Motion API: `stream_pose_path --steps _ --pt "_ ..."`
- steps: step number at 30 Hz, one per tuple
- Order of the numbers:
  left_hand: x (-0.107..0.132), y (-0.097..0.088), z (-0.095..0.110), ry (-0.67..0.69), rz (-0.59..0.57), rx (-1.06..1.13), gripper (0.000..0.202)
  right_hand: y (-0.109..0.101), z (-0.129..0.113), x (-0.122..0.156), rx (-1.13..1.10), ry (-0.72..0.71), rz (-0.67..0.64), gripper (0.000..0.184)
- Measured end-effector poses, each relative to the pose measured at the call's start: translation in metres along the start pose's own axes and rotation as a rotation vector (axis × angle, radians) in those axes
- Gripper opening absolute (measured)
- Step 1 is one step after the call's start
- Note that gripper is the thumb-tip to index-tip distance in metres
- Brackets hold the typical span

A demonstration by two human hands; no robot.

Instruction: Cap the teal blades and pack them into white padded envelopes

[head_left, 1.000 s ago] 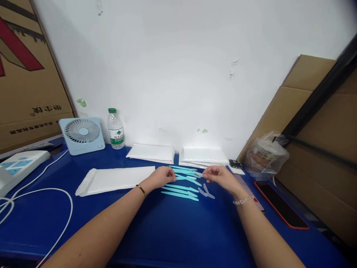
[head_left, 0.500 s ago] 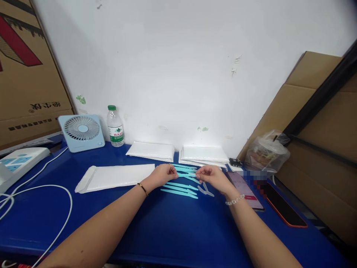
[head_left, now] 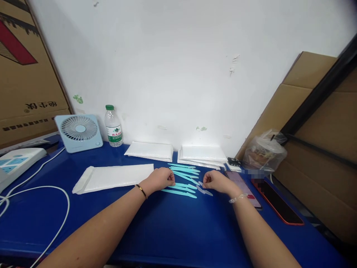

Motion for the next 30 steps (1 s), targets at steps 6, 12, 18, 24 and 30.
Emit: stream_pose_path --steps 6,12,18,24,30 --pt "-0.002 -0.006 -0.01 -0.045 0.052 0.05 0.012 -0.003 -0.011 0.003 -0.293 -0.082 -0.037 0.02" --pt "-0.004 -0.008 -0.019 -0.042 0.075 0.154 0.018 -0.006 -0.027 0.008 -0.404 -0.152 -0.045 0.029" --pt "-0.003 -0.006 -0.017 -0.029 0.088 0.191 0.017 0.001 -0.034 0.007 -0.404 -0.154 -0.065 0.03" --pt "-0.005 -0.009 -0.023 -0.06 0.093 0.241 0.022 -0.007 -0.032 0.009 -0.424 -0.162 -0.029 0.028" --pt "-0.009 -0.005 -0.025 -0.053 0.095 0.385 0.032 -0.009 -0.039 0.009 -0.521 -0.184 0.028 0.031"
Point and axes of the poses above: each hand's wrist, its own x-axis away from the middle knuckle, its own y-axis out of the palm, z = x × y, the point moved 8 cm from there along -x, towards the middle knuckle, and after that the axes turned 3 degrees about y, right-handed, at the moved point
